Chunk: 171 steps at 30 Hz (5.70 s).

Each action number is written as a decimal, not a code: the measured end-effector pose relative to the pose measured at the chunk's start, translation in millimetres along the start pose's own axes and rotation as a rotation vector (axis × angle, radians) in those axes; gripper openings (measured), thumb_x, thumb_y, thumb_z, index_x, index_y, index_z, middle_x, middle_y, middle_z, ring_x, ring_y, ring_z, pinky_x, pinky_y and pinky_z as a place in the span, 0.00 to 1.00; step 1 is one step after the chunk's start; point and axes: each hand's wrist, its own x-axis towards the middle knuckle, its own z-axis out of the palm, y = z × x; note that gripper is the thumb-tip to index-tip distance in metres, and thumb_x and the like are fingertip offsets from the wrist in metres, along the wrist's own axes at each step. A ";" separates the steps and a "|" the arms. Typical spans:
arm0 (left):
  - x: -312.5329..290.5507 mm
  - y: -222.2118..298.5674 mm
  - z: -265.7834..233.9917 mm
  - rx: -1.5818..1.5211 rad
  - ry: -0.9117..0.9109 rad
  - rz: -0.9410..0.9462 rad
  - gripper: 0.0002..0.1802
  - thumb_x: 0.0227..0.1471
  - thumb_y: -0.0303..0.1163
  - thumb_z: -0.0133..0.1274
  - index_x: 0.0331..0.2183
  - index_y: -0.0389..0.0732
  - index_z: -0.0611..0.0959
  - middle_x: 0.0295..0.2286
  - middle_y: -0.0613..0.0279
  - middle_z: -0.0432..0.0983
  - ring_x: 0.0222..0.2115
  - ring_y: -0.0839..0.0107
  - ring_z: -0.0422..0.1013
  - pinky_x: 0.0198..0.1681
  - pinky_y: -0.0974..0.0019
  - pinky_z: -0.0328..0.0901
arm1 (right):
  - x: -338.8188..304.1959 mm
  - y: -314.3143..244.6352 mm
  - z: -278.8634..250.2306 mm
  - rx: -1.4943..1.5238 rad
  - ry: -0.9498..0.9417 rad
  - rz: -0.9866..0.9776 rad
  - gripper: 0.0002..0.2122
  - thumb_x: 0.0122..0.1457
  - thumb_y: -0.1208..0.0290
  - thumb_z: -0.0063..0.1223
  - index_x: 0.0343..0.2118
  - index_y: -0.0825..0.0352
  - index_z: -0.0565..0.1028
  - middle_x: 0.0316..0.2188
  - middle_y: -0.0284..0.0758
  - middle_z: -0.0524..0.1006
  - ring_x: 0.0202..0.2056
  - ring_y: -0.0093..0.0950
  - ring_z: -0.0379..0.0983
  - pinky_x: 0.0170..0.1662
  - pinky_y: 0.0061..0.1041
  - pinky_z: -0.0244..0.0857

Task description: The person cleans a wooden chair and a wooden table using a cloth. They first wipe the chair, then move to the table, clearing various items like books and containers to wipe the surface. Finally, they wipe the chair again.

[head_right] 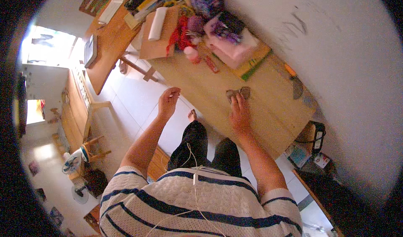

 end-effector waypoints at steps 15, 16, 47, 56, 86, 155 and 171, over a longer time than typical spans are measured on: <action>104.8 -103.3 -159.1 -0.566 -0.055 -0.199 0.08 0.50 0.24 0.46 0.35 0.35 0.76 0.29 0.63 0.73 0.29 0.75 0.68 0.35 0.72 0.65 | 168.7 -111.6 67.6 0.182 0.264 0.393 0.24 0.41 0.68 0.59 0.43 0.68 0.66 0.41 0.45 0.69 0.44 0.43 0.63 0.48 0.36 0.55; 109.8 -102.9 -161.9 -0.569 -0.055 -0.200 0.08 0.50 0.24 0.47 0.35 0.36 0.76 0.29 0.63 0.73 0.29 0.75 0.68 0.35 0.72 0.65 | 185.2 -110.4 76.5 0.235 0.361 0.336 0.23 0.40 0.68 0.60 0.41 0.68 0.67 0.38 0.44 0.70 0.42 0.43 0.65 0.46 0.36 0.57; 72.7 -21.3 -154.1 -0.376 0.065 -0.232 0.07 0.49 0.24 0.46 0.33 0.37 0.76 0.28 0.63 0.72 0.28 0.77 0.68 0.33 0.74 0.65 | 143.5 116.0 -55.0 -0.127 0.629 0.897 0.24 0.47 0.55 0.55 0.40 0.68 0.65 0.36 0.47 0.72 0.40 0.46 0.68 0.41 0.37 0.61; 93.2 -15.7 -164.4 -0.374 0.141 -0.145 0.07 0.48 0.26 0.48 0.33 0.37 0.75 0.28 0.64 0.72 0.29 0.76 0.67 0.34 0.74 0.63 | 103.1 95.1 -49.5 -0.101 0.707 0.490 0.15 0.52 0.69 0.51 0.42 0.68 0.67 0.36 0.36 0.71 0.39 0.30 0.68 0.43 0.27 0.61; 282.1 -67.6 -166.3 -0.663 -0.324 -0.507 0.08 0.48 0.32 0.52 0.29 0.38 0.74 0.23 0.65 0.71 0.24 0.76 0.67 0.24 0.70 0.62 | 264.2 -179.3 122.4 0.698 -0.006 1.045 0.11 0.56 0.67 0.47 0.37 0.69 0.70 0.29 0.34 0.74 0.30 0.27 0.72 0.34 0.24 0.65; 124.1 -232.2 -720.0 -0.846 0.177 -0.421 0.18 0.50 0.32 0.47 0.43 0.35 0.70 0.37 0.58 0.70 0.39 0.69 0.67 0.46 0.67 0.61 | 398.9 -540.2 431.1 -0.024 0.216 0.136 0.11 0.50 0.71 0.47 0.35 0.70 0.73 0.36 0.44 0.70 0.42 0.39 0.64 0.45 0.34 0.58; 363.3 -249.8 -718.7 -0.851 0.183 -0.722 0.20 0.42 0.33 0.58 0.37 0.35 0.73 0.31 0.58 0.71 0.33 0.67 0.67 0.36 0.63 0.64 | 517.3 -617.3 460.4 0.600 -0.193 0.546 0.28 0.58 0.48 0.32 0.53 0.68 0.59 0.52 0.44 0.61 0.53 0.39 0.58 0.54 0.34 0.51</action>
